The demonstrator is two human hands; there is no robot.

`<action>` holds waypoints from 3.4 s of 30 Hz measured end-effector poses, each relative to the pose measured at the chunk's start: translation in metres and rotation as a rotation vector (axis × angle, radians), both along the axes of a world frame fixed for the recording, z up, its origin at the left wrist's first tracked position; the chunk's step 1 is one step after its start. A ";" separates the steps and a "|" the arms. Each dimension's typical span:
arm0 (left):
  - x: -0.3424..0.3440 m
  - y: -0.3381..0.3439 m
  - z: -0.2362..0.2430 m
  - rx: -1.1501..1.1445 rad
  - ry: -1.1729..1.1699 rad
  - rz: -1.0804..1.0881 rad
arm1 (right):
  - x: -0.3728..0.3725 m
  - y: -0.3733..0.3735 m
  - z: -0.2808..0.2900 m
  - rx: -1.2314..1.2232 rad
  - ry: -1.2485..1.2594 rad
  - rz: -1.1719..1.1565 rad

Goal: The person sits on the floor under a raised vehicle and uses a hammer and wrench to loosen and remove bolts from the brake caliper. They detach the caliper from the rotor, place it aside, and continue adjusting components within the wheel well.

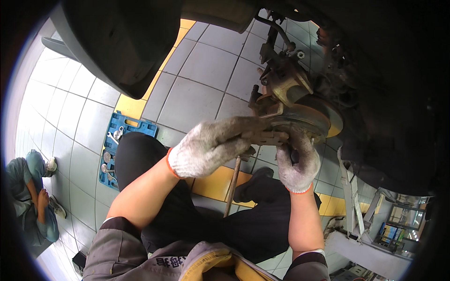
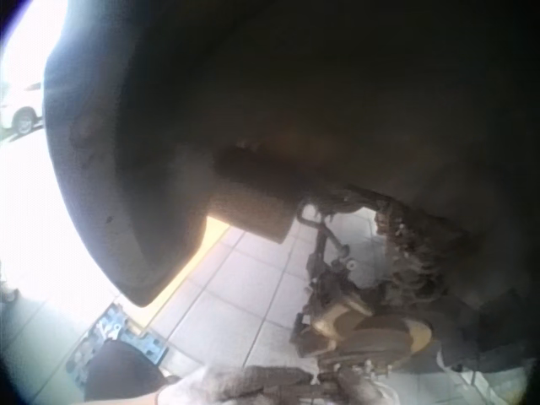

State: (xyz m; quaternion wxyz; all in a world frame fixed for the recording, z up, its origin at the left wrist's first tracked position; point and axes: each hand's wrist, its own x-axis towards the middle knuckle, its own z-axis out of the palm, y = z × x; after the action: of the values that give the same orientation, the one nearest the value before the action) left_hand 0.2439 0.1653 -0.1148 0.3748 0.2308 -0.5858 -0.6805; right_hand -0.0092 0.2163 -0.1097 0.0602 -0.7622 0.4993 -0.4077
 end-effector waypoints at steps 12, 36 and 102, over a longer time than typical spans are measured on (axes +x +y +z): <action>-0.003 0.004 0.003 0.225 0.184 0.014 | 0.001 -0.003 0.005 0.089 0.036 0.105; 0.137 0.078 0.008 -0.847 -0.522 0.598 | 0.019 0.025 0.000 0.728 -0.423 0.044; -0.084 -0.018 0.018 0.182 -0.231 0.217 | -0.117 -0.061 0.088 0.083 -1.576 0.165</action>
State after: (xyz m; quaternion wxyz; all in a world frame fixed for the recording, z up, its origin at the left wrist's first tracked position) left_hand 0.1598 0.1478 -0.0972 0.3537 0.4022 -0.5325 -0.6554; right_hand -0.1267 0.1555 -0.0215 0.4541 -0.2808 0.2664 -0.8025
